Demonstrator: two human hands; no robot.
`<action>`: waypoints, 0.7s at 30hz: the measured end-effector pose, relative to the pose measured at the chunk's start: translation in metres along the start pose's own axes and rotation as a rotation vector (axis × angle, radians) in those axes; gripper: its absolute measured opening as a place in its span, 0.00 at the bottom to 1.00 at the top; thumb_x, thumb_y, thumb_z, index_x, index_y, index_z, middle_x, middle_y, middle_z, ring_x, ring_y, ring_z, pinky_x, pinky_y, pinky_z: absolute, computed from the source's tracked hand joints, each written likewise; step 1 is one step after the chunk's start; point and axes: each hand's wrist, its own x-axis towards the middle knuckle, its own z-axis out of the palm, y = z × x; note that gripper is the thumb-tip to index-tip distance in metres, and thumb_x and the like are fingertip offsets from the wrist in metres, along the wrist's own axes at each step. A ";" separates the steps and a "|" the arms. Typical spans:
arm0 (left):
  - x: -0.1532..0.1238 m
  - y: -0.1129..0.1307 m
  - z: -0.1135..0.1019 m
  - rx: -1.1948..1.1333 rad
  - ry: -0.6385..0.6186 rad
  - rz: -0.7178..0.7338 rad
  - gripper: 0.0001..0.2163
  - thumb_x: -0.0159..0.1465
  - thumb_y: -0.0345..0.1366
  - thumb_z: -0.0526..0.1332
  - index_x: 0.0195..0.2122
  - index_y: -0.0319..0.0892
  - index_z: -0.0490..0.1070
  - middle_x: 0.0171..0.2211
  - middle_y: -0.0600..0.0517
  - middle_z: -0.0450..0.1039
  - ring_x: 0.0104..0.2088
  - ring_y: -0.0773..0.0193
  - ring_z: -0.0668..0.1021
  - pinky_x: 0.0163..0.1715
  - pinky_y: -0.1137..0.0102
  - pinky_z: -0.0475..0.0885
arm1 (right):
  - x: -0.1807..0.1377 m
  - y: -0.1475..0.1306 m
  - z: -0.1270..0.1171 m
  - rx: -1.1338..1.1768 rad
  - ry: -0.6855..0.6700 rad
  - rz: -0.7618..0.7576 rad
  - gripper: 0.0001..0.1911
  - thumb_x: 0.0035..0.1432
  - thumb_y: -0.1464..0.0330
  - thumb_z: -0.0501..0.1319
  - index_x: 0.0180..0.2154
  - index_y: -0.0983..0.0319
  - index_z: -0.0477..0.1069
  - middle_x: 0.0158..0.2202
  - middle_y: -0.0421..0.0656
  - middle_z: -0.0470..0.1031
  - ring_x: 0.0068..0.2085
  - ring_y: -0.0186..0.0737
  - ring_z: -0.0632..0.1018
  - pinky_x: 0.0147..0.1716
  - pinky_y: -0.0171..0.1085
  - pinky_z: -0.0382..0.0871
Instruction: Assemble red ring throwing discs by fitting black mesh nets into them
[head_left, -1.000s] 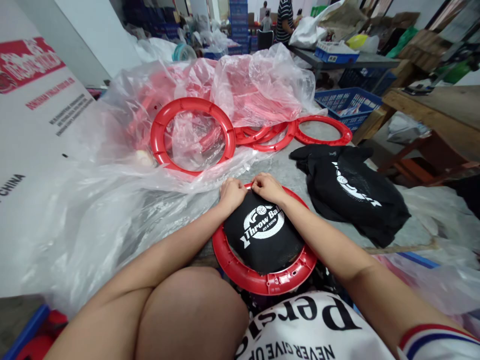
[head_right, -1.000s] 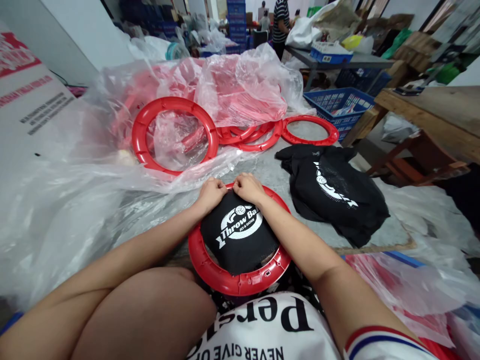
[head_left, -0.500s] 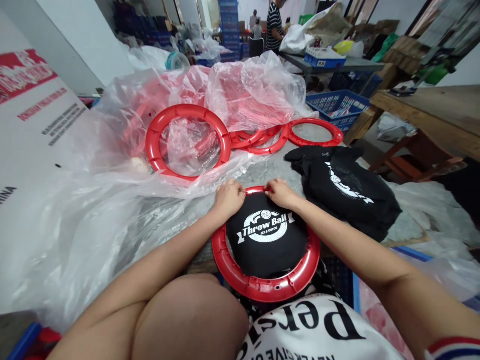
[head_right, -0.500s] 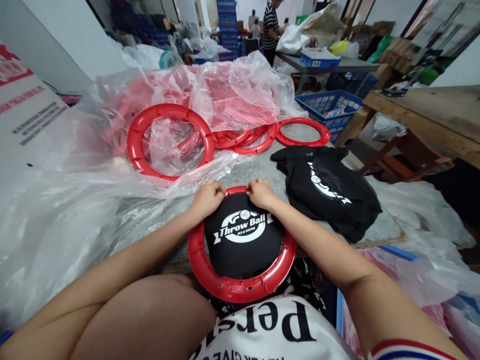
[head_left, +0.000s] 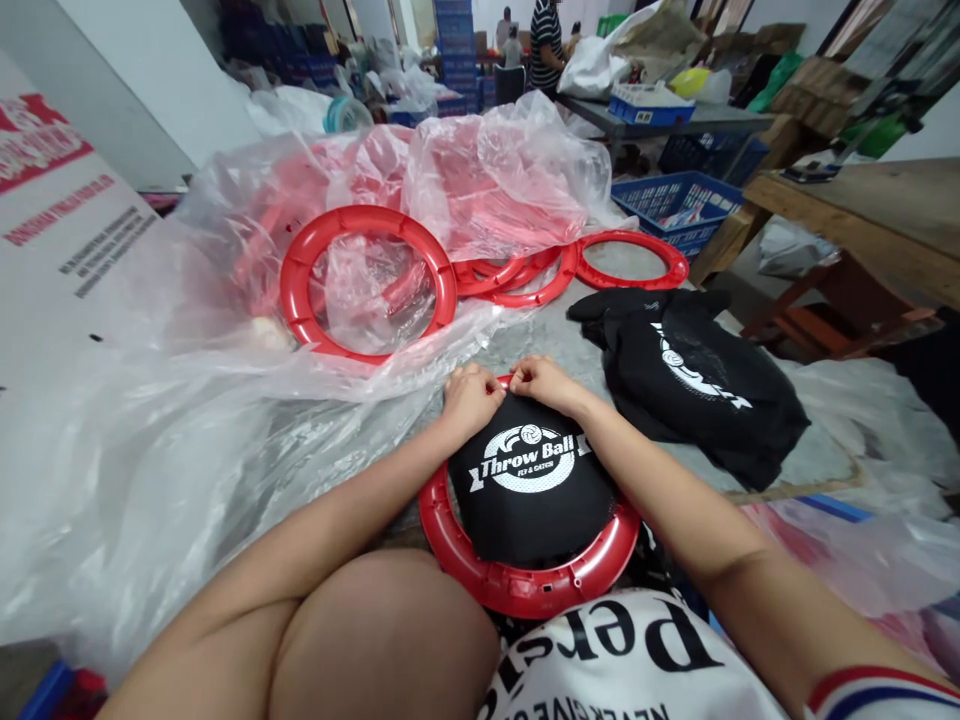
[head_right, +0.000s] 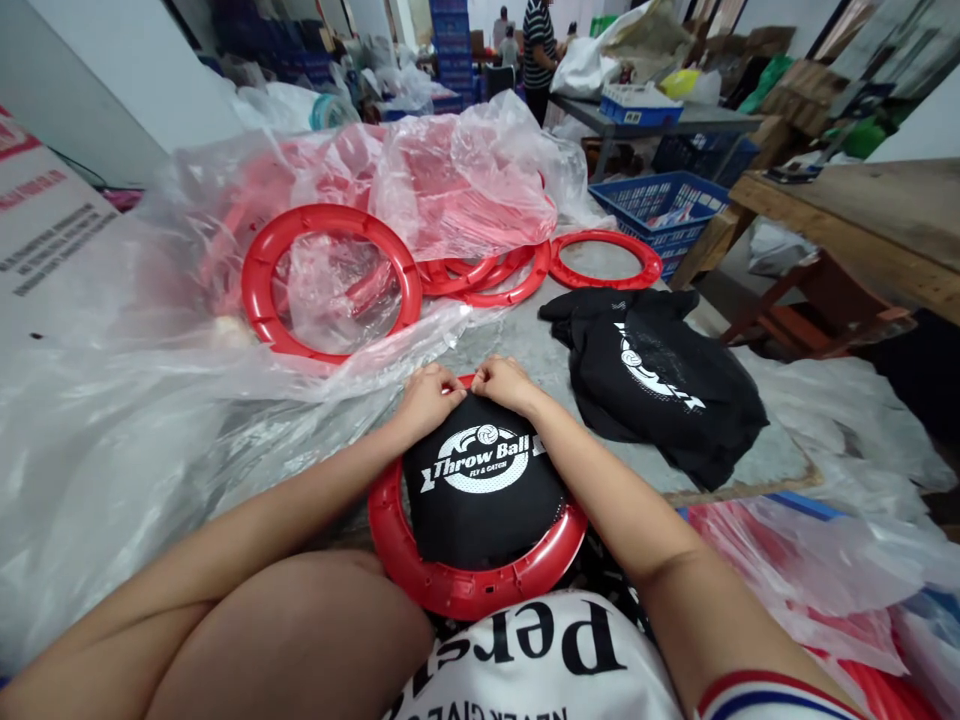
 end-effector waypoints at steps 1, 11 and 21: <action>0.001 -0.001 0.001 -0.036 0.012 -0.011 0.04 0.63 0.34 0.65 0.33 0.44 0.80 0.44 0.47 0.78 0.51 0.52 0.76 0.55 0.58 0.69 | -0.001 0.003 0.002 0.028 0.010 -0.003 0.07 0.56 0.73 0.63 0.26 0.61 0.74 0.38 0.42 0.81 0.45 0.41 0.78 0.52 0.39 0.68; 0.002 -0.007 0.003 -0.245 0.063 -0.057 0.04 0.60 0.29 0.64 0.28 0.43 0.77 0.39 0.49 0.78 0.44 0.59 0.78 0.50 0.64 0.72 | -0.008 -0.001 0.002 0.118 0.037 0.027 0.05 0.54 0.73 0.62 0.27 0.62 0.75 0.34 0.41 0.80 0.34 0.35 0.75 0.37 0.33 0.67; 0.003 -0.004 0.002 -0.238 0.064 -0.084 0.05 0.60 0.29 0.63 0.28 0.42 0.76 0.39 0.48 0.77 0.42 0.59 0.77 0.49 0.64 0.71 | -0.007 -0.006 0.002 0.026 0.059 0.067 0.07 0.55 0.73 0.61 0.26 0.61 0.75 0.30 0.41 0.79 0.35 0.38 0.77 0.37 0.35 0.66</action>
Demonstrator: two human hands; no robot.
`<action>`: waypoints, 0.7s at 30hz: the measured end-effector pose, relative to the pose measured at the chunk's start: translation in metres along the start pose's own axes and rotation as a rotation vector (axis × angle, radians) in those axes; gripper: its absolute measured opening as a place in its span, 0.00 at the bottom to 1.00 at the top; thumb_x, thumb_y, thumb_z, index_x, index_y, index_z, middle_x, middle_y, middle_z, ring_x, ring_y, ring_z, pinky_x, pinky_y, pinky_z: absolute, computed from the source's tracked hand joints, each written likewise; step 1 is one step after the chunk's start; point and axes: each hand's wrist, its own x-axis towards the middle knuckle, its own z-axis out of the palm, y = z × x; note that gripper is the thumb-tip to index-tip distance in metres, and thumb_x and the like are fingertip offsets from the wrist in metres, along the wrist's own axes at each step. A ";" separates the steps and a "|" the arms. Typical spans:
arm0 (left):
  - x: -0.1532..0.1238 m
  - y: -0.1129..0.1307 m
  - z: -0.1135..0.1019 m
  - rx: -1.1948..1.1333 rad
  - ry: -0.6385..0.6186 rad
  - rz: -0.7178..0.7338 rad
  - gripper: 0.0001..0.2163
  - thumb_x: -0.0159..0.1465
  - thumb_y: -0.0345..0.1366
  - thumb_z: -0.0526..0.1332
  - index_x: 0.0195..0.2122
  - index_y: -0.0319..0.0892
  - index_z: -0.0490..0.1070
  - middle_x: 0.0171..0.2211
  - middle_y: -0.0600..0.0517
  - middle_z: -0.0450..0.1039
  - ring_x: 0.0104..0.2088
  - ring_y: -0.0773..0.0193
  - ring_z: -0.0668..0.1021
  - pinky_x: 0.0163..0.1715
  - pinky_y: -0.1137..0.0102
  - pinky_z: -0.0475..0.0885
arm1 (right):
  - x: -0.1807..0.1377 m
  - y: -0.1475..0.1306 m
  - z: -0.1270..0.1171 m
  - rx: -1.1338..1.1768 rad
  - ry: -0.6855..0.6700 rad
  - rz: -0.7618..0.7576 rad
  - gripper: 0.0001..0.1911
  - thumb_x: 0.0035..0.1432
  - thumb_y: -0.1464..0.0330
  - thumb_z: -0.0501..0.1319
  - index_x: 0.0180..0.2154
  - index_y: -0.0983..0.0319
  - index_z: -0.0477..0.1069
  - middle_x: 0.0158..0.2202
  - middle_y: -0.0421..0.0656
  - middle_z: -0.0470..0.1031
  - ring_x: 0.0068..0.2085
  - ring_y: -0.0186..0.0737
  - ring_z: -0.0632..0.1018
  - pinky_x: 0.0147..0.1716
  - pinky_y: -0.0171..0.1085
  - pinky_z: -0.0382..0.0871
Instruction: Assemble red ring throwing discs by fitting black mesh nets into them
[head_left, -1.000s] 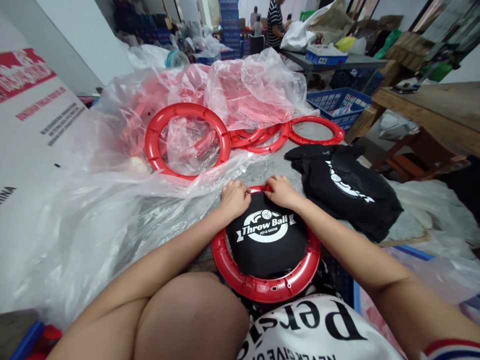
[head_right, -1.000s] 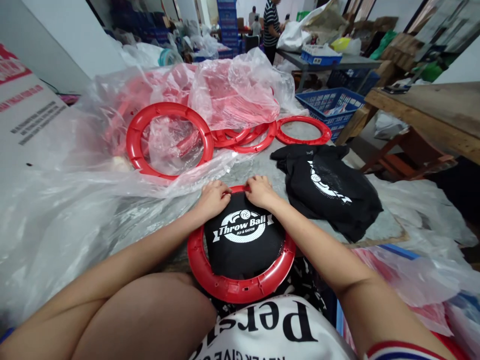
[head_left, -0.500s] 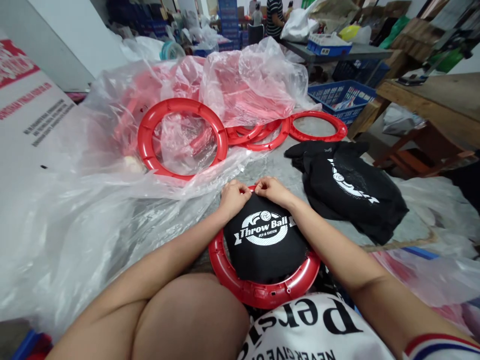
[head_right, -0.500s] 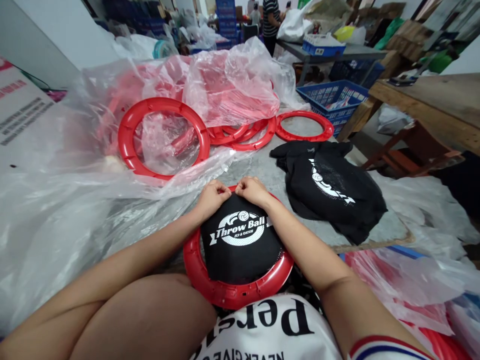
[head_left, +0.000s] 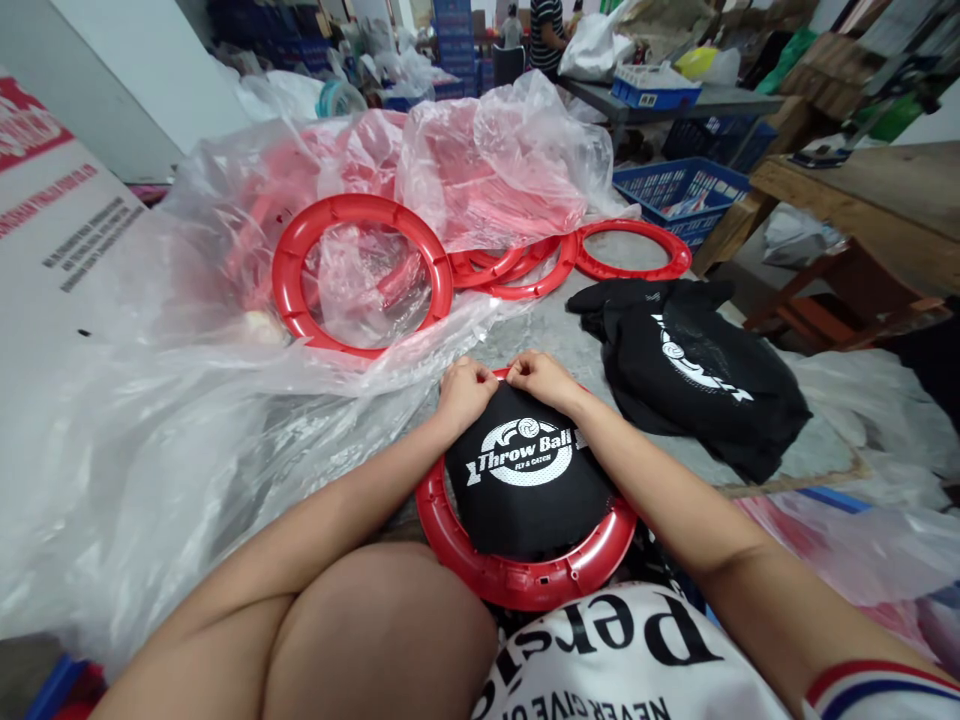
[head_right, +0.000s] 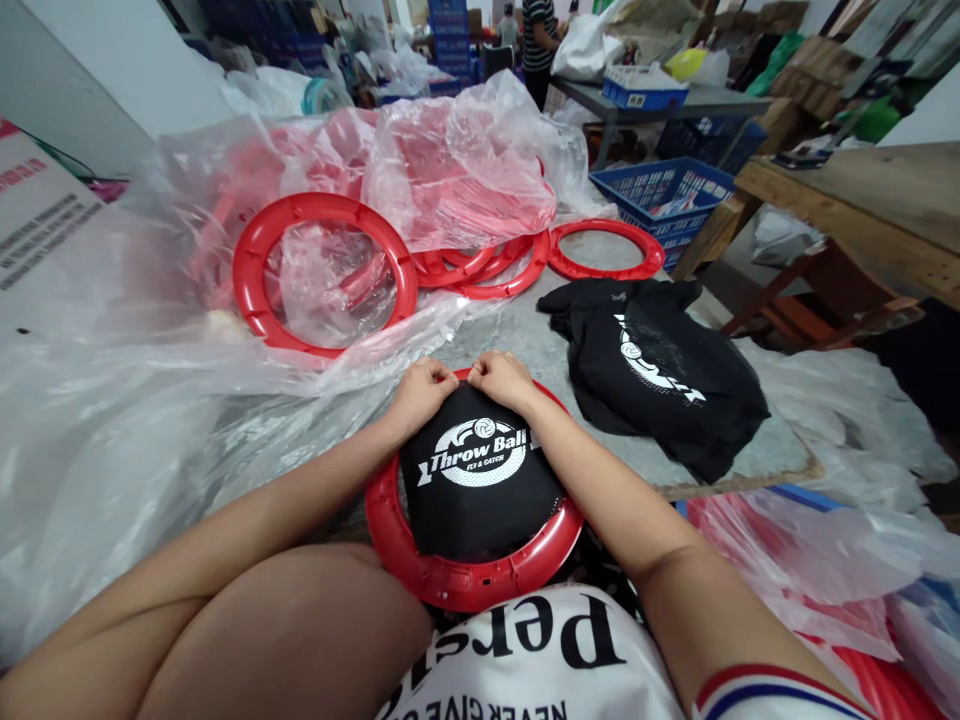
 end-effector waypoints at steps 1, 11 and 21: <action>0.000 0.000 0.000 -0.003 0.002 0.001 0.05 0.60 0.29 0.63 0.28 0.42 0.76 0.39 0.49 0.77 0.42 0.59 0.77 0.49 0.64 0.71 | 0.000 -0.001 0.000 -0.004 0.001 0.001 0.07 0.55 0.72 0.61 0.26 0.61 0.74 0.30 0.41 0.80 0.35 0.38 0.77 0.37 0.35 0.66; 0.000 -0.004 0.002 -0.044 0.047 0.007 0.06 0.60 0.27 0.63 0.27 0.41 0.74 0.37 0.50 0.75 0.40 0.61 0.75 0.48 0.65 0.70 | 0.000 0.002 0.002 0.037 0.014 0.032 0.06 0.55 0.71 0.62 0.26 0.61 0.74 0.29 0.39 0.78 0.33 0.36 0.76 0.35 0.33 0.64; 0.001 -0.005 0.003 0.004 0.047 0.013 0.05 0.60 0.28 0.63 0.27 0.41 0.74 0.38 0.49 0.76 0.44 0.58 0.76 0.51 0.63 0.70 | 0.000 -0.001 0.002 0.042 0.014 0.085 0.06 0.55 0.70 0.62 0.27 0.61 0.76 0.27 0.39 0.77 0.31 0.36 0.74 0.34 0.34 0.62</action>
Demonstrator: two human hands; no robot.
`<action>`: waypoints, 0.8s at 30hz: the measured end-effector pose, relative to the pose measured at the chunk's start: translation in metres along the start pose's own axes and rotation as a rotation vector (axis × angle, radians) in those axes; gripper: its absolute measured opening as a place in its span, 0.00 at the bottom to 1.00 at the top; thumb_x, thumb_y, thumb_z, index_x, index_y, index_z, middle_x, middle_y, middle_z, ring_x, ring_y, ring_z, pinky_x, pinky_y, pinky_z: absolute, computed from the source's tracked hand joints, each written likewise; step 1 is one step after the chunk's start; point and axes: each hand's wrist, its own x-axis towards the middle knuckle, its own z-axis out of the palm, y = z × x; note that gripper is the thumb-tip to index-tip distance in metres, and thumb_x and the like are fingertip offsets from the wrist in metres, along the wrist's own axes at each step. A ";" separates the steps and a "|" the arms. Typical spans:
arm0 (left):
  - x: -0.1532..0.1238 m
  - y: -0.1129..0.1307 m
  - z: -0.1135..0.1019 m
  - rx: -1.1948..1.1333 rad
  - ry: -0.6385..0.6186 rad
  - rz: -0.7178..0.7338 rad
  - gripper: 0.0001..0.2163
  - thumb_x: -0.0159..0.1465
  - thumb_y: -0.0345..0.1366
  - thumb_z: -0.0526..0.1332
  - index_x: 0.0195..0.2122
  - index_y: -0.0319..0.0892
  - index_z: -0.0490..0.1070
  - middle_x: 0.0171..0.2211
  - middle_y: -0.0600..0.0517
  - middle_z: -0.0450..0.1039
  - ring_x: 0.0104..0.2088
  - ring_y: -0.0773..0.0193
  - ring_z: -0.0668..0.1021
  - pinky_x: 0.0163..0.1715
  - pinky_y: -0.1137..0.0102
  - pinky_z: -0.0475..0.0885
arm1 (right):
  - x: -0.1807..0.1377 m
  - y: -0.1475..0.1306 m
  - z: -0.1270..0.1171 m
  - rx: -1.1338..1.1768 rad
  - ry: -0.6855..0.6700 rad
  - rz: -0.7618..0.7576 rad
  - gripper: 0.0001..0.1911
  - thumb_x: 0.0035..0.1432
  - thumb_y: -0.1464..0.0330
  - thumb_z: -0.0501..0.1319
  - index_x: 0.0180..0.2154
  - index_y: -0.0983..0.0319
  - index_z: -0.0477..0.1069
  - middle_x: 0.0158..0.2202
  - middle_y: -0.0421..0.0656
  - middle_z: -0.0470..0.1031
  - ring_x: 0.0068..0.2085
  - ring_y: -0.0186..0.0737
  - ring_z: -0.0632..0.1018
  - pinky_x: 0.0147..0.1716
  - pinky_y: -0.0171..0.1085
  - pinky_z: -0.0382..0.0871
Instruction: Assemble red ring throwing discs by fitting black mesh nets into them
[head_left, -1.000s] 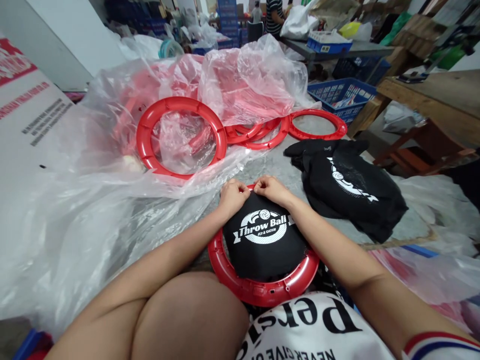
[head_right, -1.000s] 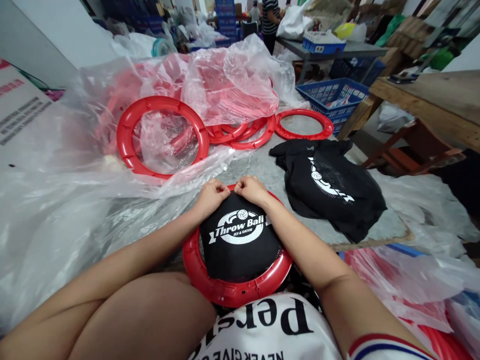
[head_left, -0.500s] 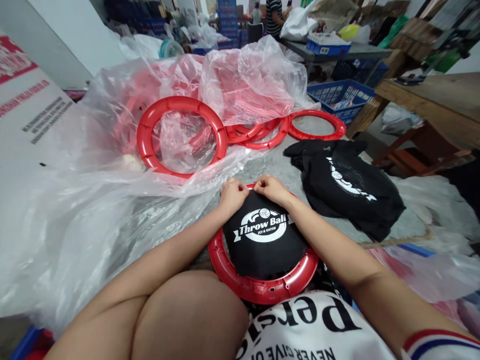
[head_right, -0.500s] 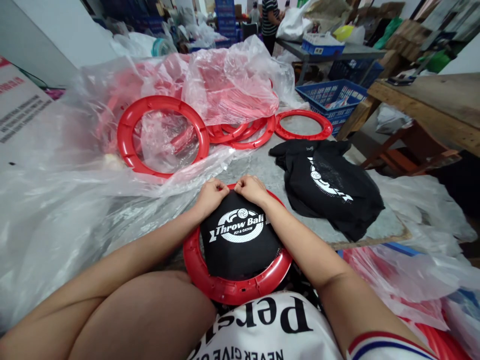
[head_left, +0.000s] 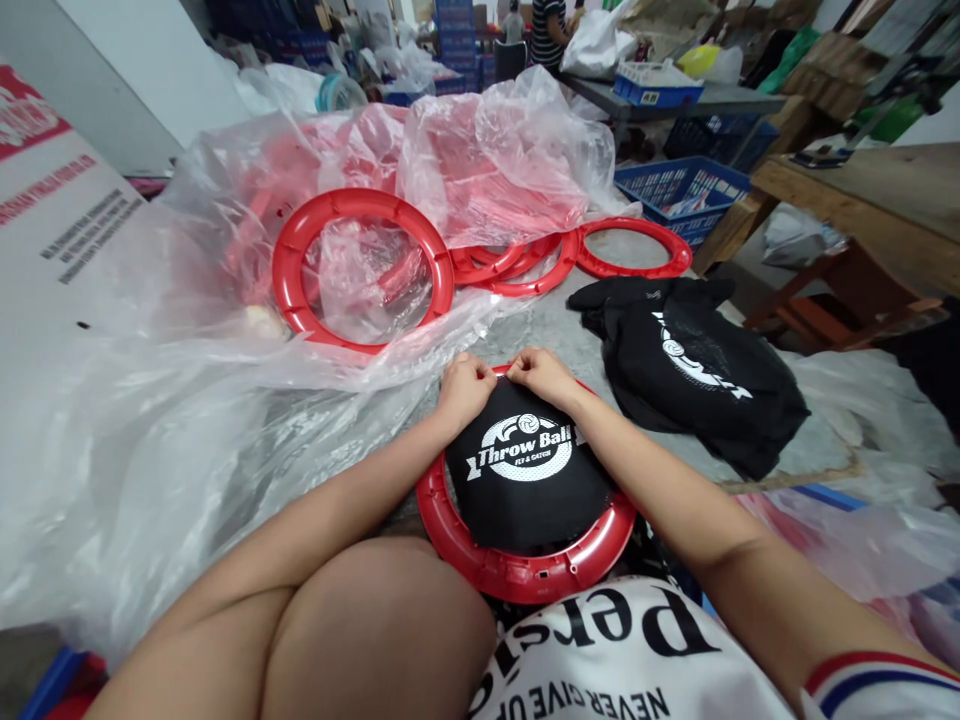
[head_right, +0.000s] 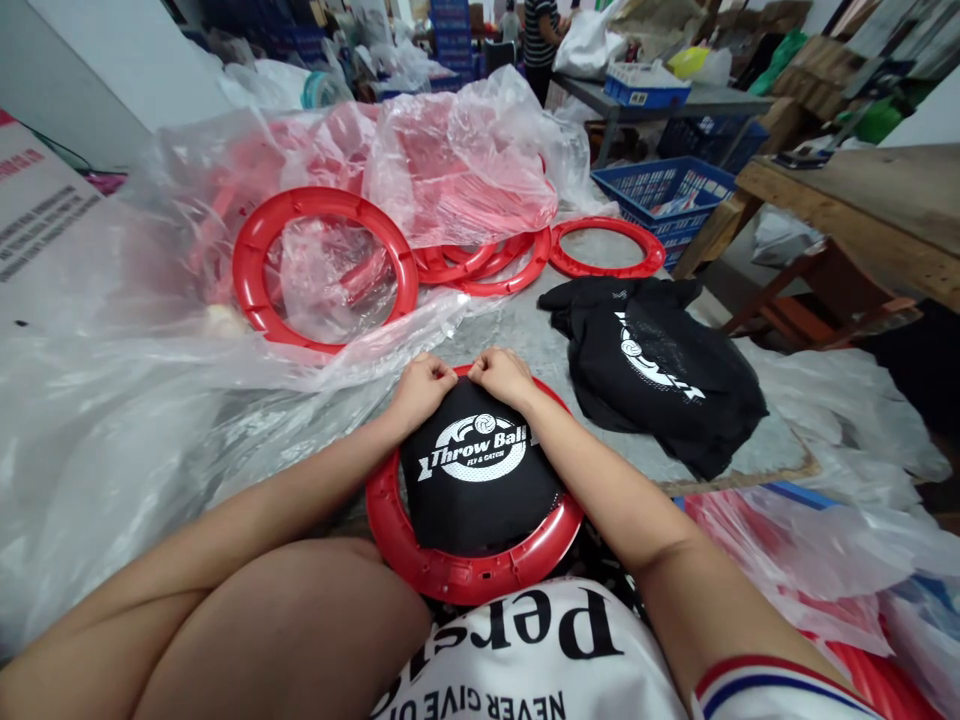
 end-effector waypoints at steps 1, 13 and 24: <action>0.000 0.000 0.000 0.010 -0.001 -0.001 0.05 0.60 0.28 0.63 0.27 0.42 0.74 0.38 0.49 0.76 0.44 0.58 0.76 0.51 0.63 0.70 | -0.001 -0.001 0.000 -0.008 0.003 0.011 0.06 0.55 0.70 0.62 0.28 0.61 0.76 0.26 0.39 0.77 0.32 0.36 0.74 0.34 0.34 0.63; 0.004 0.003 0.001 0.057 -0.009 0.003 0.06 0.61 0.29 0.61 0.29 0.41 0.77 0.40 0.46 0.78 0.46 0.54 0.78 0.52 0.61 0.71 | -0.002 -0.011 -0.002 -0.168 -0.002 0.003 0.07 0.60 0.71 0.60 0.31 0.61 0.76 0.36 0.44 0.81 0.38 0.39 0.76 0.39 0.34 0.65; -0.010 0.002 -0.017 0.170 -0.107 0.209 0.09 0.61 0.27 0.60 0.38 0.40 0.80 0.45 0.44 0.78 0.50 0.53 0.77 0.57 0.59 0.70 | -0.020 -0.007 -0.037 -0.401 -0.067 0.084 0.10 0.65 0.68 0.62 0.46 0.62 0.76 0.52 0.54 0.78 0.55 0.53 0.74 0.55 0.46 0.67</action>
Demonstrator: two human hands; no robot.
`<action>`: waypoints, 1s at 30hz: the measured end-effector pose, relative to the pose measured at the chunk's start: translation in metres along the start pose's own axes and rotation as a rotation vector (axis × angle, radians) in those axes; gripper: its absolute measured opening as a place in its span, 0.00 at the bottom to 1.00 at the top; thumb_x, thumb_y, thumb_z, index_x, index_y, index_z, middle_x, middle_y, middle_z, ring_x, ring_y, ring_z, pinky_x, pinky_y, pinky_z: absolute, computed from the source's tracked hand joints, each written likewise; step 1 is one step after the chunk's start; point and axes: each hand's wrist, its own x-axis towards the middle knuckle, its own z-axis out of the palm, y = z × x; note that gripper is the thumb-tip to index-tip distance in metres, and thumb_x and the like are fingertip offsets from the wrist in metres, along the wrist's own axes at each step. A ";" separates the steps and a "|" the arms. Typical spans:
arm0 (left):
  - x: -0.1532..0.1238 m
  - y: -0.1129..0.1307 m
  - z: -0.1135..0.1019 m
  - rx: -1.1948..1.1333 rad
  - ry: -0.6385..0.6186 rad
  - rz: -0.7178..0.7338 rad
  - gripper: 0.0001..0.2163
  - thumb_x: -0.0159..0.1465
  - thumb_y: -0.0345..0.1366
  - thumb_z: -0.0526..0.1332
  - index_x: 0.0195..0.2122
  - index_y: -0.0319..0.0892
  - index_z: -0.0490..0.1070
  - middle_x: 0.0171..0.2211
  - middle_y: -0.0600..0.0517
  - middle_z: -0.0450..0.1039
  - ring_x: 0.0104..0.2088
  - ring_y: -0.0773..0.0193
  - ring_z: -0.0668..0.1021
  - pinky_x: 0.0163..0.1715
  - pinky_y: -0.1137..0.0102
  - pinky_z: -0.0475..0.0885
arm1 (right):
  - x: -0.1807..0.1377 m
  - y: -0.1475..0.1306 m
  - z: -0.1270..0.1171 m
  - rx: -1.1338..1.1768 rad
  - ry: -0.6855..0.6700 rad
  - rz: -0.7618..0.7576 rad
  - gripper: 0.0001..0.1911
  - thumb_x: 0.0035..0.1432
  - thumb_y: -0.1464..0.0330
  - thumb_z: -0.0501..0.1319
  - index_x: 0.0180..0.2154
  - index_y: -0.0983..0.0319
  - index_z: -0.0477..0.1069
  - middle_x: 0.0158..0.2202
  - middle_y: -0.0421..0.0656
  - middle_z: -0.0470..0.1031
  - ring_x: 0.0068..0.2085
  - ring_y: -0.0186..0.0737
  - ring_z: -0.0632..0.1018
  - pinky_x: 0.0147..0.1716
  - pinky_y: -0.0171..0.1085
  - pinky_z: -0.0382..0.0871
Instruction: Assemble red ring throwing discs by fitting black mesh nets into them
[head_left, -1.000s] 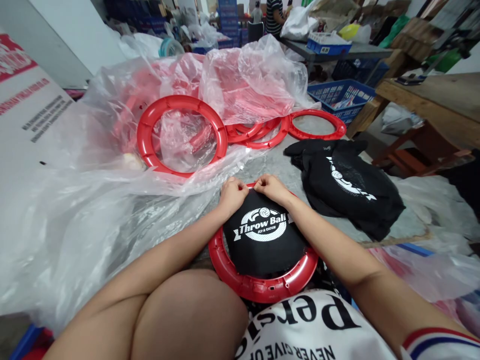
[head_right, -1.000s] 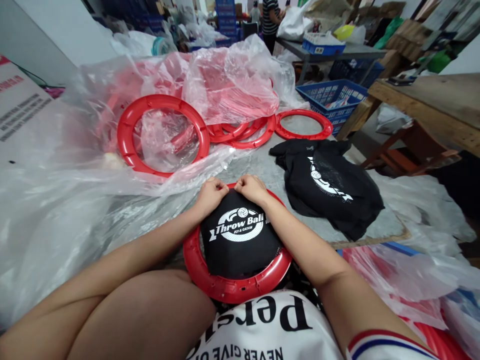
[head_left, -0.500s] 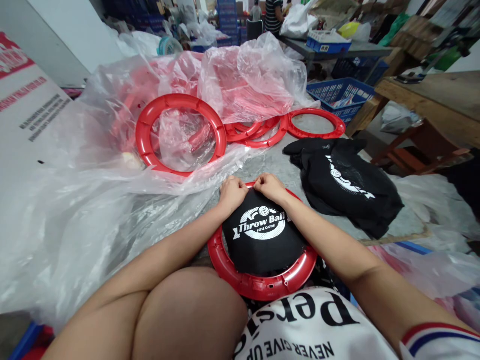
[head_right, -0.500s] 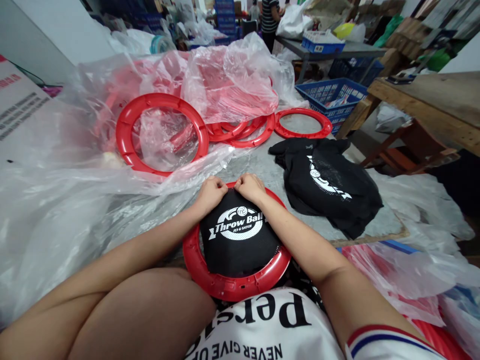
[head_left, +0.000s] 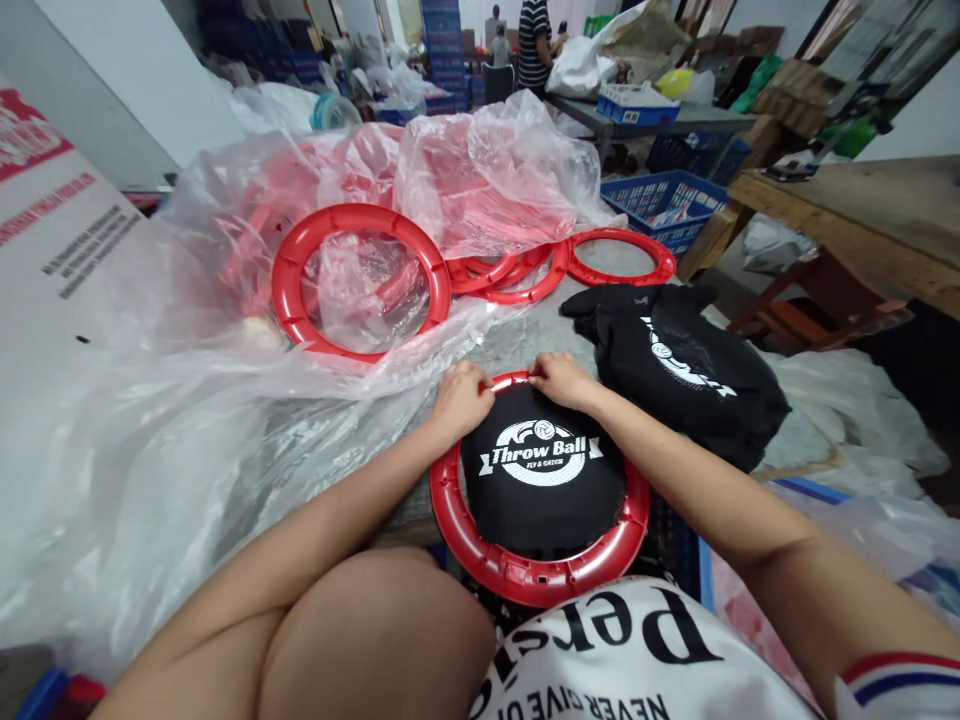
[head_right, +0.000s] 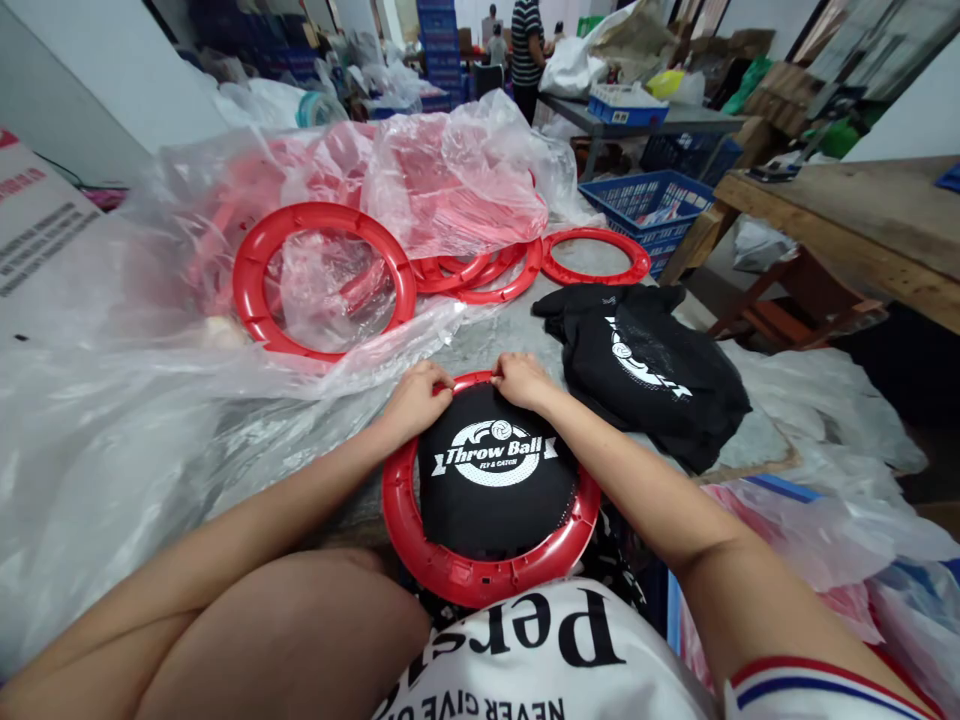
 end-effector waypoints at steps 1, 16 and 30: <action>-0.001 0.002 0.001 0.039 -0.021 0.023 0.09 0.63 0.29 0.60 0.39 0.41 0.81 0.46 0.44 0.78 0.51 0.52 0.76 0.58 0.59 0.70 | 0.000 0.001 -0.002 -0.012 0.011 0.003 0.10 0.65 0.68 0.62 0.47 0.62 0.76 0.53 0.54 0.77 0.57 0.54 0.73 0.56 0.47 0.66; 0.005 0.016 0.016 0.014 -0.047 -0.078 0.06 0.64 0.34 0.64 0.38 0.46 0.82 0.48 0.47 0.75 0.55 0.50 0.72 0.58 0.57 0.66 | 0.017 0.006 0.024 0.538 -0.047 -0.229 0.07 0.53 0.74 0.64 0.23 0.64 0.72 0.38 0.42 0.80 0.37 0.34 0.76 0.43 0.32 0.68; 0.011 0.017 0.016 -0.139 0.001 -0.170 0.06 0.60 0.29 0.64 0.27 0.44 0.77 0.41 0.50 0.77 0.50 0.56 0.76 0.55 0.62 0.69 | 0.012 0.003 0.021 0.507 -0.014 -0.196 0.08 0.53 0.76 0.63 0.23 0.63 0.73 0.32 0.40 0.79 0.37 0.35 0.77 0.44 0.32 0.67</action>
